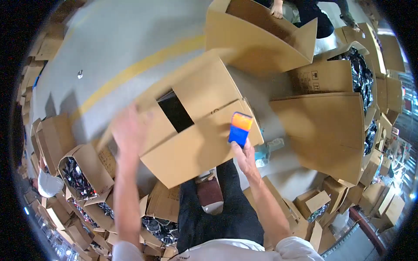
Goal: The person seals cardboard boxes shut using a tape dispenser.
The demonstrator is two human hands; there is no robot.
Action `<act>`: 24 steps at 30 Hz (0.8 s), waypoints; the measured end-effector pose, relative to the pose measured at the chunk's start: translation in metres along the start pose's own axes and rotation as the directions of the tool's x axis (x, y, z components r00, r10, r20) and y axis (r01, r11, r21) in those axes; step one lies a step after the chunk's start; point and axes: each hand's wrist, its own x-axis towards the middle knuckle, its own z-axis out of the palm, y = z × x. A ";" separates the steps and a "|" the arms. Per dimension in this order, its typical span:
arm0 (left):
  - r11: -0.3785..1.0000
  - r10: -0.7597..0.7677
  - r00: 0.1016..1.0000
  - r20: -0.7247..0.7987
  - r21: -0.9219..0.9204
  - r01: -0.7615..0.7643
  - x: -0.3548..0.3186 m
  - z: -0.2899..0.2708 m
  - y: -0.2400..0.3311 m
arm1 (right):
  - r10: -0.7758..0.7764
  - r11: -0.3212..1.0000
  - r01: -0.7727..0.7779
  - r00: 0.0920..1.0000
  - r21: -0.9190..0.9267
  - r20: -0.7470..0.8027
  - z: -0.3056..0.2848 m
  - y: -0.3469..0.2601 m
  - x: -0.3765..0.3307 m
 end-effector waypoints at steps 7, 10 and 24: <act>0.971 0.193 0.965 -0.177 -0.104 -0.213 -0.054 0.167 -0.007 | 0.085 0.932 -0.062 0.995 0.357 -0.050 0.027 -0.039 0.003; 0.959 0.205 0.962 -0.180 -0.160 -0.235 -0.054 0.179 -0.013 | 0.064 0.911 -0.076 0.997 0.405 0.044 0.079 -0.076 0.004; -0.180 0.375 0.754 0.539 -0.756 0.629 0.024 0.094 -0.049 | -0.349 0.929 0.369 0.881 -0.004 0.319 0.149 0.010 0.049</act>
